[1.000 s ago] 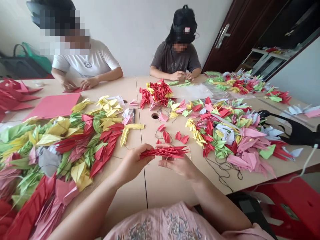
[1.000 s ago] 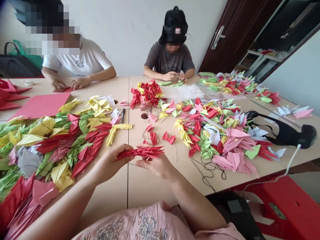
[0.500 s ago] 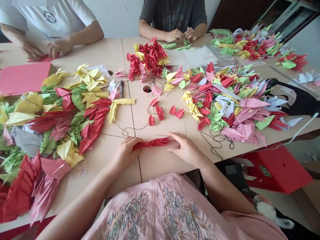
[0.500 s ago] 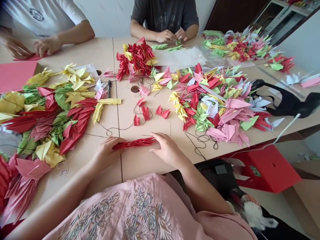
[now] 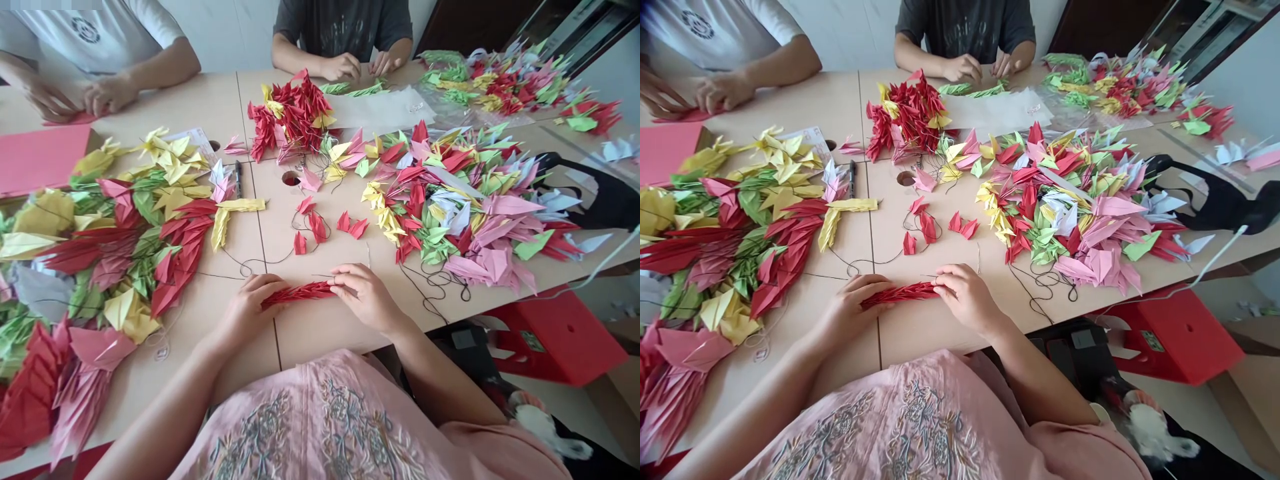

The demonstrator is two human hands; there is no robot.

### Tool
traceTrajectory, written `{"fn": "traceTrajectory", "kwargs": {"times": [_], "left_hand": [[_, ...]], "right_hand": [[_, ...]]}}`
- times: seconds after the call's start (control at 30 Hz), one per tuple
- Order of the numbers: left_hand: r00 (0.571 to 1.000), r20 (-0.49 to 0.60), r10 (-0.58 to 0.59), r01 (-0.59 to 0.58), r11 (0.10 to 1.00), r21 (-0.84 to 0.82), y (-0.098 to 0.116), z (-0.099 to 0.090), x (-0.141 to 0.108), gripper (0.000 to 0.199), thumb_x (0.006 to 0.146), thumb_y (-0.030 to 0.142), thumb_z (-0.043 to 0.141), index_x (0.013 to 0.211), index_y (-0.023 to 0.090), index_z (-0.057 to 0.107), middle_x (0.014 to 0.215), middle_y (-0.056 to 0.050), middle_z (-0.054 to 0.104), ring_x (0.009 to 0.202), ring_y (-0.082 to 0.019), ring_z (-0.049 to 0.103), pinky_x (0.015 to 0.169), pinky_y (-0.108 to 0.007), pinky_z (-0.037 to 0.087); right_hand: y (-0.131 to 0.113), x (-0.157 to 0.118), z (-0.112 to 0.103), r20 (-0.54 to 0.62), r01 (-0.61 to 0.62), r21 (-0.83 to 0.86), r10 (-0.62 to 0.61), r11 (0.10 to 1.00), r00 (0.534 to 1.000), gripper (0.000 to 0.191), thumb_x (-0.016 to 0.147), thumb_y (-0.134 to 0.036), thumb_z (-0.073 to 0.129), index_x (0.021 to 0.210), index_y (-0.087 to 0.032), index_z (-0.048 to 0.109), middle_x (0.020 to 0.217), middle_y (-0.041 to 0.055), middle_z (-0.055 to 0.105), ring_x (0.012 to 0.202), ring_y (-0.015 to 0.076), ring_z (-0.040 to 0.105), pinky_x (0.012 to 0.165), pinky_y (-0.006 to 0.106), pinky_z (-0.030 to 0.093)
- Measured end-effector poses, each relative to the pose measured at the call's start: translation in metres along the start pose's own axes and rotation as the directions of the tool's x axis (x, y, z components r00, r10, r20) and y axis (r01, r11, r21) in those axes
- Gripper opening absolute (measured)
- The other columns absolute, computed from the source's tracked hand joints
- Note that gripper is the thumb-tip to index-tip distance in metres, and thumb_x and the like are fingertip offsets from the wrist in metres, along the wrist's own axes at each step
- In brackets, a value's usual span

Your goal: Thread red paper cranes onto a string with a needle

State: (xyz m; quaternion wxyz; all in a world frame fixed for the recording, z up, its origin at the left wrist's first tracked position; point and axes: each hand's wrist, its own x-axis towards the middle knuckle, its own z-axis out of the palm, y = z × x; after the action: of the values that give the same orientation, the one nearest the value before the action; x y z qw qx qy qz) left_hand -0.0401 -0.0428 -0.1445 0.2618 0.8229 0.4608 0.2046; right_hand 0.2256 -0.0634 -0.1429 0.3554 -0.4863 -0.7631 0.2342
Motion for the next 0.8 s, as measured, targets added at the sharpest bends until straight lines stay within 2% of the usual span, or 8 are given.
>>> {"fn": "traceTrajectory", "kwargs": {"times": [0.13, 0.3, 0.43, 0.57, 0.7, 0.8], "left_hand": [[1.000, 0.006, 0.013, -0.013, 1.000, -0.016, -0.004, -0.001, 0.001, 0.029, 0.088, 0.036, 0.063, 0.109, 0.019, 0.070, 0.108, -0.010, 0.069, 0.097, -0.024, 0.063, 0.086, -0.038, 0.053], [1.000, 0.021, -0.001, 0.002, 0.999, -0.052, -0.006, -0.003, 0.002, 0.031, 0.086, 0.039, 0.064, 0.111, 0.020, 0.069, 0.108, -0.009, 0.070, 0.097, -0.024, 0.064, 0.087, -0.039, 0.053], [0.999, 0.034, -0.042, 0.045, 0.995, -0.093, -0.006, -0.005, 0.001, 0.034, 0.084, 0.039, 0.066, 0.113, 0.020, 0.067, 0.108, -0.009, 0.070, 0.099, -0.024, 0.065, 0.088, -0.039, 0.053], [0.994, 0.066, -0.090, 0.099, 0.984, -0.151, -0.007, -0.009, 0.000, 0.037, 0.083, 0.035, 0.067, 0.116, 0.020, 0.063, 0.111, -0.008, 0.069, 0.102, -0.023, 0.065, 0.091, -0.038, 0.053], [0.984, 0.119, -0.132, 0.156, 0.963, -0.221, -0.009, -0.013, 0.001, 0.042, 0.080, 0.030, 0.069, 0.120, 0.022, 0.060, 0.113, -0.006, 0.068, 0.101, -0.022, 0.065, 0.091, -0.036, 0.053], [0.973, 0.167, -0.161, 0.203, 0.939, -0.277, -0.012, -0.016, 0.000, 0.046, 0.079, 0.029, 0.069, 0.123, 0.024, 0.057, 0.115, -0.005, 0.068, 0.100, -0.021, 0.067, 0.089, -0.035, 0.055]], "right_hand": [[0.002, 0.001, -0.003, -0.004, 0.004, -0.006, -0.004, 1.000, 1.000, 0.009, 0.089, -0.014, 0.061, 0.091, -0.020, 0.067, 0.101, 0.0088, 0.068, 0.095, 0.0214, 0.065, 0.085, 0.040, 0.056], [-0.010, 0.005, -0.005, 0.031, 0.073, -0.036, -0.072, 0.997, 0.997, 0.016, 0.087, -0.020, 0.066, 0.103, -0.019, 0.066, 0.113, 0.0110, 0.065, 0.106, 0.0229, 0.060, 0.093, 0.043, 0.053], [-0.017, 0.010, -0.005, 0.111, 0.162, -0.104, -0.151, 0.981, 0.982, 0.013, 0.087, -0.024, 0.067, 0.099, -0.019, 0.068, 0.117, 0.0125, 0.063, 0.108, 0.0248, 0.058, 0.092, 0.045, 0.052], [-0.019, 0.012, -0.007, 0.119, 0.164, -0.134, -0.149, 0.977, 0.982, 0.008, 0.088, -0.025, 0.065, 0.092, -0.018, 0.065, 0.112, 0.0118, 0.065, 0.106, 0.0251, 0.058, 0.091, 0.045, 0.051], [-0.024, 0.013, -0.005, 0.100, 0.159, -0.133, -0.146, 0.978, 0.984, 0.017, 0.089, -0.029, 0.065, 0.100, -0.018, 0.061, 0.115, 0.0135, 0.064, 0.110, 0.0251, 0.057, 0.093, 0.045, 0.050], [-0.027, 0.015, 0.000, 0.147, 0.202, -0.161, -0.179, 0.966, 0.973, 0.021, 0.088, -0.031, 0.067, 0.104, -0.019, 0.063, 0.121, 0.0135, 0.062, 0.114, 0.0262, 0.055, 0.096, 0.046, 0.047]]}}
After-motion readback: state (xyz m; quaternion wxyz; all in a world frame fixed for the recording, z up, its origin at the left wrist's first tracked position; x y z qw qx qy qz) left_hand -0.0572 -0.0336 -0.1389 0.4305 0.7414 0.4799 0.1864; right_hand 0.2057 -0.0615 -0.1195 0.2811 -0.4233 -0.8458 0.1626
